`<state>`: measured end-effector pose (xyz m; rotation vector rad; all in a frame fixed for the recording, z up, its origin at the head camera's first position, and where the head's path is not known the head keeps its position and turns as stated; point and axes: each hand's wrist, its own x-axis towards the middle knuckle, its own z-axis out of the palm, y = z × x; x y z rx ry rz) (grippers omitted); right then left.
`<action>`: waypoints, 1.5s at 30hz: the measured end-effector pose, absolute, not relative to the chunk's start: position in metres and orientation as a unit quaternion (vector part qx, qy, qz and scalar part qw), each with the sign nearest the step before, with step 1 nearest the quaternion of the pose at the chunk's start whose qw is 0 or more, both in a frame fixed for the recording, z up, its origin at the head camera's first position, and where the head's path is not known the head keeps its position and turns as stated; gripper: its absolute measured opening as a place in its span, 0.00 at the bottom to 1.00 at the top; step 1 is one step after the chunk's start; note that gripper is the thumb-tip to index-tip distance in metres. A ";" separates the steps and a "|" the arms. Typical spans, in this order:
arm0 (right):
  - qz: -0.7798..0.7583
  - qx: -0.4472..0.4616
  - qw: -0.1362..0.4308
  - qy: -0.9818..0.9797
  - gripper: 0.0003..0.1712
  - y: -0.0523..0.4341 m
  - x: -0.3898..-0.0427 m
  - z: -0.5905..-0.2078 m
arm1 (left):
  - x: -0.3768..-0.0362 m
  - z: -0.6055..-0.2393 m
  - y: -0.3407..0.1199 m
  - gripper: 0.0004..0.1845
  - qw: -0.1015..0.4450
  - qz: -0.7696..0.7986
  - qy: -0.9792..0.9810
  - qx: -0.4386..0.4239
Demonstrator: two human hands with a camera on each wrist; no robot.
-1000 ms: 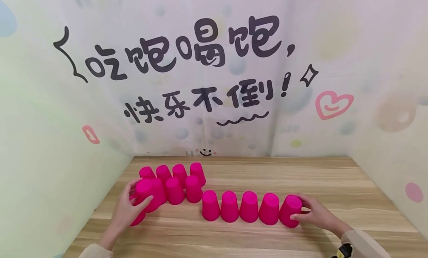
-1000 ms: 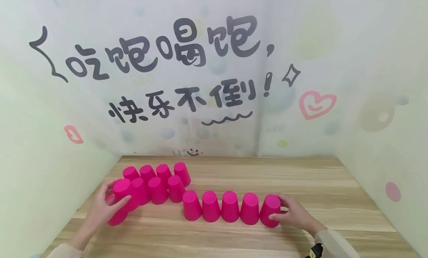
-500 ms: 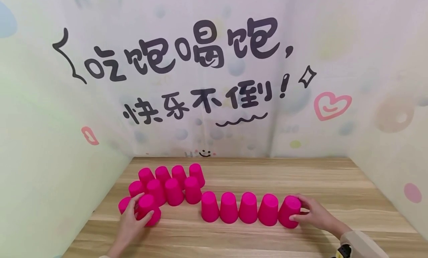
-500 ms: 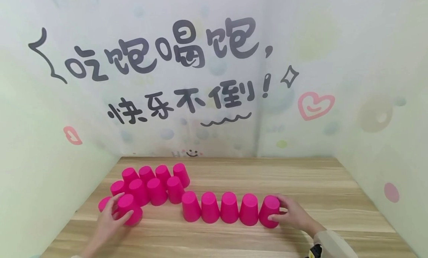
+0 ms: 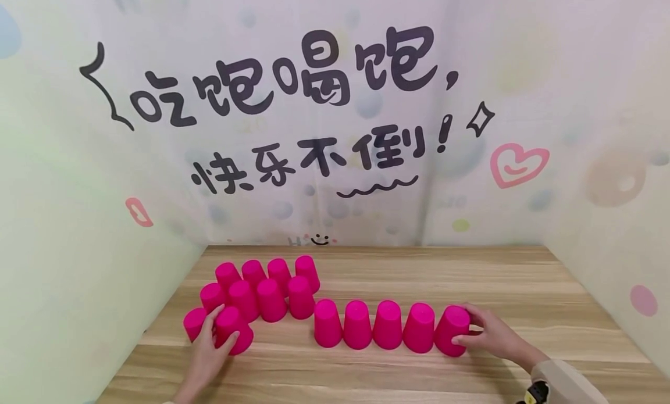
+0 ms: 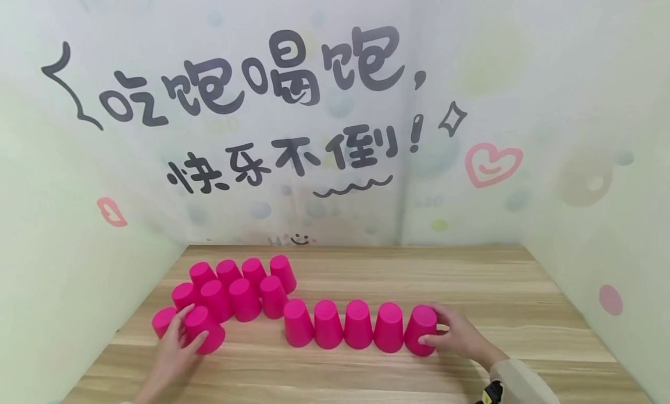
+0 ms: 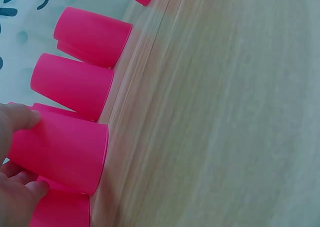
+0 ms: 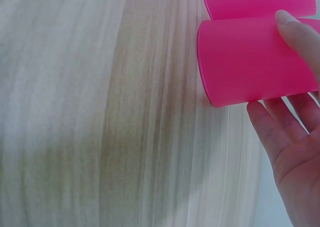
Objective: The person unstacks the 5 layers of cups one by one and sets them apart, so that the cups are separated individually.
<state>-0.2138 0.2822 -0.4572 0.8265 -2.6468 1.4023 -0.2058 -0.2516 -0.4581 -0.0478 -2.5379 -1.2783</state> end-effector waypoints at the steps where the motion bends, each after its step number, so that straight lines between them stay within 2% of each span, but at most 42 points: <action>1: 0.451 0.266 0.017 -0.852 0.31 0.282 -0.214 -0.457 | -0.206 -0.458 -0.252 0.33 0.149 -0.447 -0.882 -0.020; 8: 0.457 0.280 0.028 -0.844 0.30 0.281 -0.214 -0.458 | -0.207 -0.448 -0.250 0.34 0.178 -0.432 -0.883 -0.043; 15: 0.460 0.272 0.024 -0.845 0.31 0.282 -0.213 -0.459 | -0.215 -0.405 -0.235 0.36 0.232 -0.402 -0.880 -0.105; 20: 0.457 0.273 0.028 -0.846 0.31 0.283 -0.214 -0.460 | -0.224 -0.380 -0.211 0.34 0.241 -0.412 -0.866 -0.147; 28: 0.458 0.270 0.029 -0.846 0.31 0.284 -0.214 -0.460 | -0.236 -0.384 -0.161 0.32 0.205 -0.474 -0.833 -0.201; 33: 0.453 0.268 0.030 -0.850 0.32 0.283 -0.214 -0.459 | -0.237 -0.400 -0.135 0.30 0.136 -0.496 -0.829 -0.220; 38: 0.459 0.273 0.029 -0.845 0.30 0.282 -0.214 -0.459 | -0.237 -0.420 -0.120 0.29 0.066 -0.476 -0.846 -0.231; 45: 0.461 0.282 0.034 -0.841 0.30 0.282 -0.214 -0.461 | -0.238 -0.441 -0.113 0.26 0.038 -0.478 -0.846 -0.233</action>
